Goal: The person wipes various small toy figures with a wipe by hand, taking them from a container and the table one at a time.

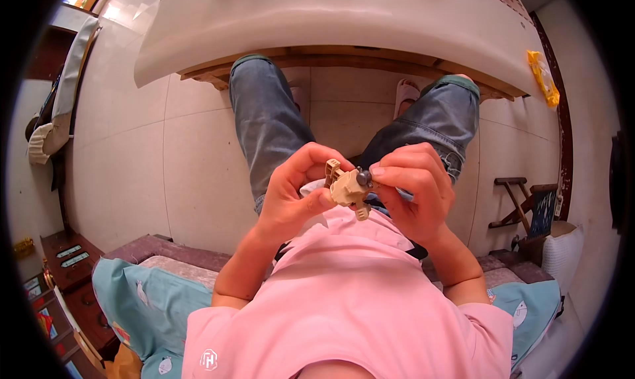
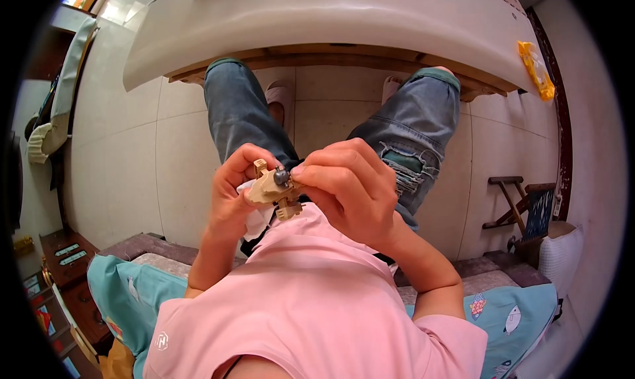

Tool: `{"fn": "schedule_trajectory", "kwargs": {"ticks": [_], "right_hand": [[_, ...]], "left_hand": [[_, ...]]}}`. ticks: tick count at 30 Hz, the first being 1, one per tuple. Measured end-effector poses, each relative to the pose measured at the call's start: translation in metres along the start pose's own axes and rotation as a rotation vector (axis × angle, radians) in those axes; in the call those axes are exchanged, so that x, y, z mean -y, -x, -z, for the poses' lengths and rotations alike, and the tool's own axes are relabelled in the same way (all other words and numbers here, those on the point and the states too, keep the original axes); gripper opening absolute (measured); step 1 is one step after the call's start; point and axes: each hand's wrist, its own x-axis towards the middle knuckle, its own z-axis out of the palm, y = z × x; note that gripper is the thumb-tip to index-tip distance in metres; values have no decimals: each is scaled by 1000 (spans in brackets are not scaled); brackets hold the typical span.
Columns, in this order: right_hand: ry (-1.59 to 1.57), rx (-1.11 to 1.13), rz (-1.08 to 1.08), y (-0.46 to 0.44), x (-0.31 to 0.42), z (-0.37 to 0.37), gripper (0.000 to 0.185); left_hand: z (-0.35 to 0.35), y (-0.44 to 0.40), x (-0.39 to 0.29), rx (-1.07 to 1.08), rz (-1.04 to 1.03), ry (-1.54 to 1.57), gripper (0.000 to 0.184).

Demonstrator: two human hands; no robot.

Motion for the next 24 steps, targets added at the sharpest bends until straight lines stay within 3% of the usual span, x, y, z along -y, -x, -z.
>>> {"fn": "schedule_trajectory", "kwargs": {"ticks": [2, 5, 8, 12, 15, 18, 24], "right_hand": [[17, -1, 30, -1, 0, 0, 26], [74, -13, 63, -6, -4, 2, 26], [97, -7, 76, -10, -7, 2, 26], [138, 38, 83, -11, -4, 2, 24], [231, 79, 109, -13, -4, 3, 22], [262, 98, 159, -13, 0, 2, 24], [-132, 184, -252, -15, 3, 7, 25]], "left_hand": [[4, 3, 3, 6, -18, -31, 47], [-9, 1, -1, -166, -84, -136, 51], [-4, -1, -7, -257, -246, -468, 51], [1, -5, -8, -171, -343, -766, 44], [3, -4, -13, -151, -296, -726, 36], [-4, 2, -18, -187, 49, -442, 27], [-1, 1, -13, -160, 29, -297, 24]]}}
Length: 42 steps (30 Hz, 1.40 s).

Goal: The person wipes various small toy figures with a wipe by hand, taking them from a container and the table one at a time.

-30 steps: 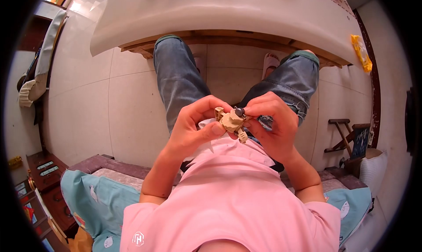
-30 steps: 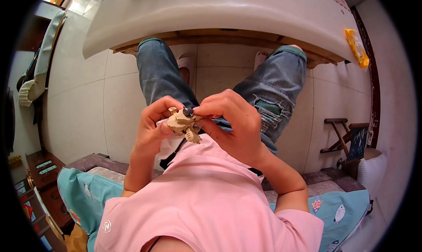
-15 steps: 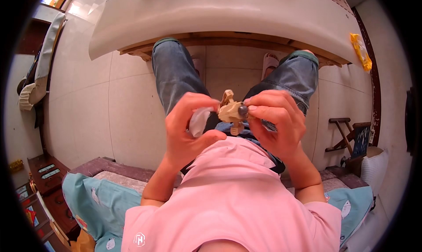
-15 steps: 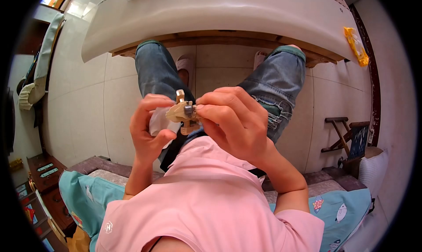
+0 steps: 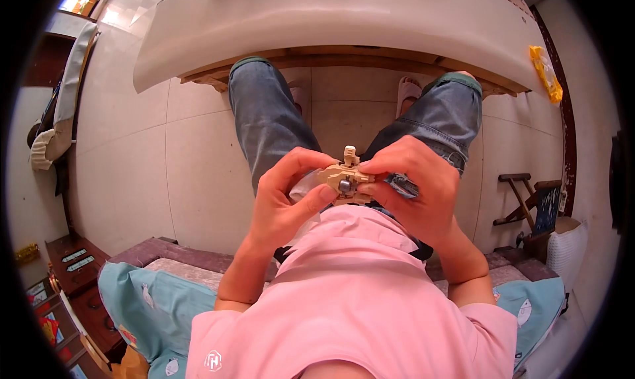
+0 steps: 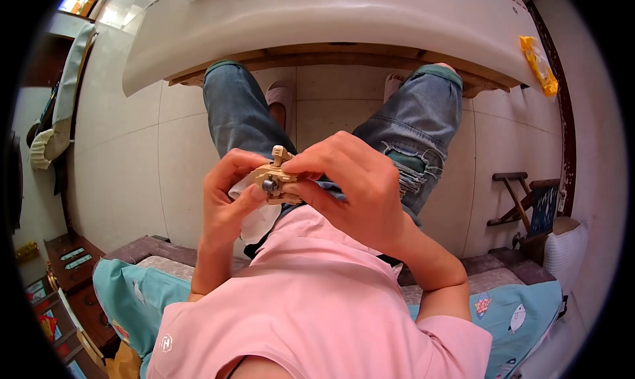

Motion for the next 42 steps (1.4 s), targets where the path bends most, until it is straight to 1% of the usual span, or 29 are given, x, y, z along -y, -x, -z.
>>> {"fn": "schedule_trajectory", "kwargs": {"ticks": [3, 6, 9, 12, 15, 18, 21, 24, 27, 30, 36, 42], "right_hand": [[-283, -36, -269, 5, 2, -4, 19], [-409, -21, -375, 4, 0, -2, 15], [-479, 60, -478, 3, 1, 2, 18], [-691, 25, -617, 3, 0, 1, 16], [-722, 35, -625, 4, 0, 0, 17], [-741, -12, -590, 4, -1, -3, 16], [-517, 27, -404, 6, -1, -3, 18], [-543, -31, -397, 6, -2, -5, 15], [-564, -68, -427, 7, -2, -6, 14], [-377, -81, -310, 5, -1, -7, 14], [-379, -142, -339, 9, 2, -12, 14], [-422, -176, -341, 13, -1, -17, 16]], "left_hand": [[1, 1, 4, 9, -17, 10, 25], [-1, 3, 4, 1, -19, 17, 25], [-2, 4, 7, -13, -66, -47, 25], [-8, 4, 6, -34, -182, -79, 25], [-4, 5, 8, -23, -154, -98, 24], [-6, 4, 7, -49, -87, 16, 22], [-7, 3, 3, -57, 35, 126, 21], [-9, 4, 3, -49, -4, 137, 21], [-11, 3, 4, -74, -59, 56, 22], [-9, 3, 4, -71, -2, 70, 22], [-12, 6, 5, -69, 4, 109, 20], [-17, 5, 6, -123, -15, 101, 19]]}}
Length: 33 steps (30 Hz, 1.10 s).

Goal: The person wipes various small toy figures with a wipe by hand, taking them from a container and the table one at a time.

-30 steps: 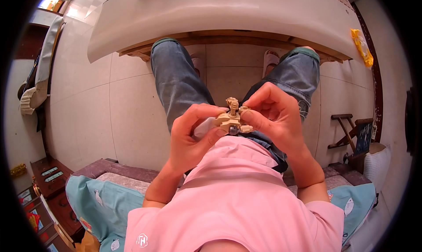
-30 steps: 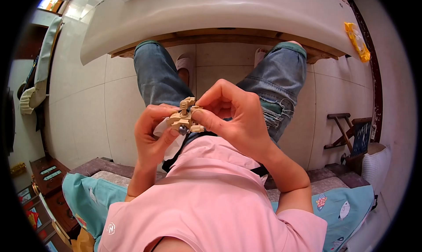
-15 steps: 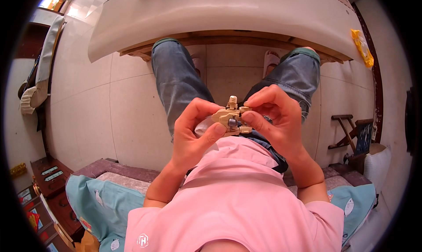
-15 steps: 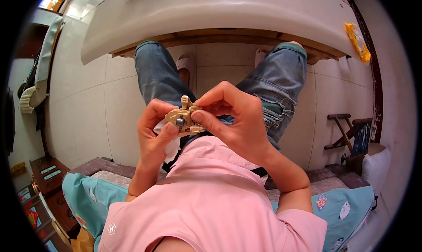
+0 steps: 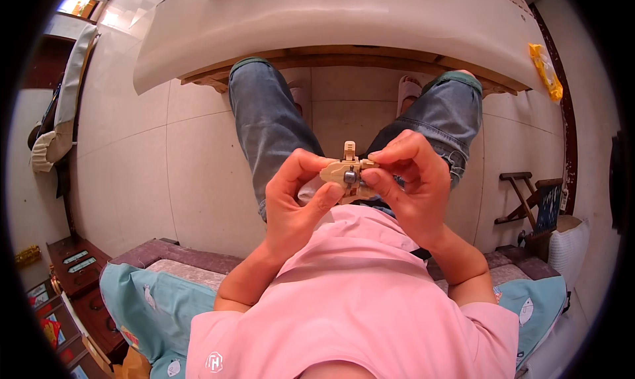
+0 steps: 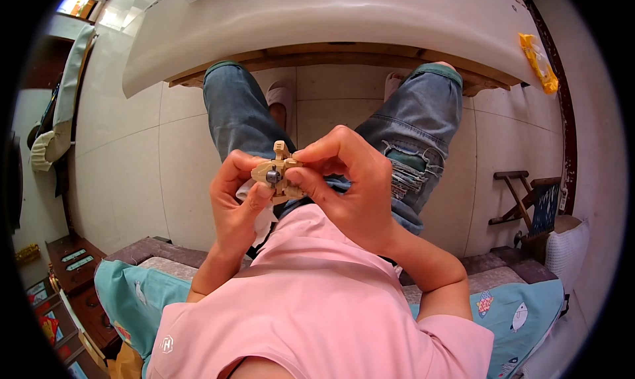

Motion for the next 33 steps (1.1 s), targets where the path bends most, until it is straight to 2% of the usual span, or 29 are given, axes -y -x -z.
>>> {"fn": "schedule_trajectory", "kwargs": {"ticks": [6, 12, 15, 18, 19, 21, 24, 26, 27, 30, 33], "right_hand": [[-305, 117, -126, -9, -5, 10, 21], [-124, 70, -59, -11, -4, 16, 26], [68, 137, 139, -15, 3, 8, 37], [289, 225, 247, -14, 1, 7, 48], [275, 248, 216, -13, -1, 10, 46], [-6, 210, 79, -12, -3, 14, 42], [-445, 183, -190, -13, 0, 15, 36], [-678, 249, -363, -13, -7, 24, 39], [-643, 315, -365, -11, -14, 28, 44], [-710, 397, -611, -6, -19, 25, 42], [-603, 368, -782, -1, -25, 14, 39]], "left_hand": [[1, -7, -1, 21, 97, 147, 19], [5, -6, 0, 25, 133, 205, 19], [4, -7, 1, 13, 161, 234, 19], [4, -8, 5, 21, 116, 204, 22], [3, -9, 4, 18, 117, 186, 22], [1, -9, 2, 6, 117, 147, 23], [19, -15, 10, -43, 212, 521, 25], [21, -17, 11, -85, 182, 531, 23], [22, -18, 10, -86, 174, 537, 22], [22, -19, 10, -84, 142, 516, 26], [23, -19, 11, -25, 93, 453, 33]]}}
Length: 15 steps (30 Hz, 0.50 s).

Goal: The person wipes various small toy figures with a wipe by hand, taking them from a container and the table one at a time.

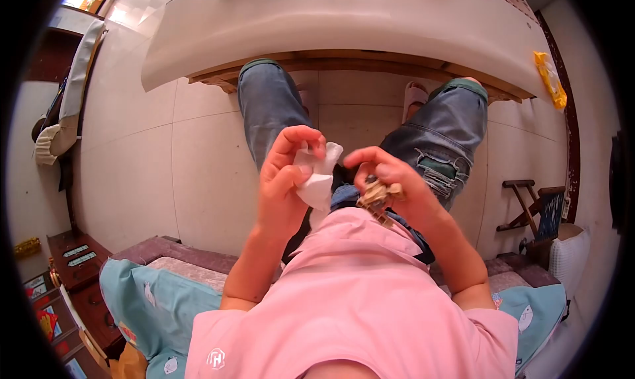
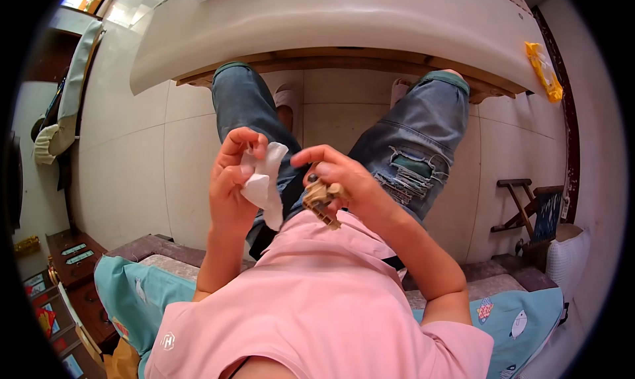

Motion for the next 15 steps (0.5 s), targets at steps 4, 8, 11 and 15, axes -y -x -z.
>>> {"fn": "schedule_trajectory", "kwargs": {"ticks": [4, 8, 11, 15], "right_hand": [[88, 68, -23, -10, -19, -1, 35], [42, 98, -6, -9, -16, -8, 23], [63, 0, 105, -9, -3, -10, 22], [750, -222, 359, -13, -3, -2, 21]], "left_hand": [[7, -3, 1, 224, 32, -18, 43], [19, -8, 14, 204, 68, 686, 55], [35, -3, 40, 32, 245, 555, 47], [31, 6, 40, 28, 352, 378, 47]]}}
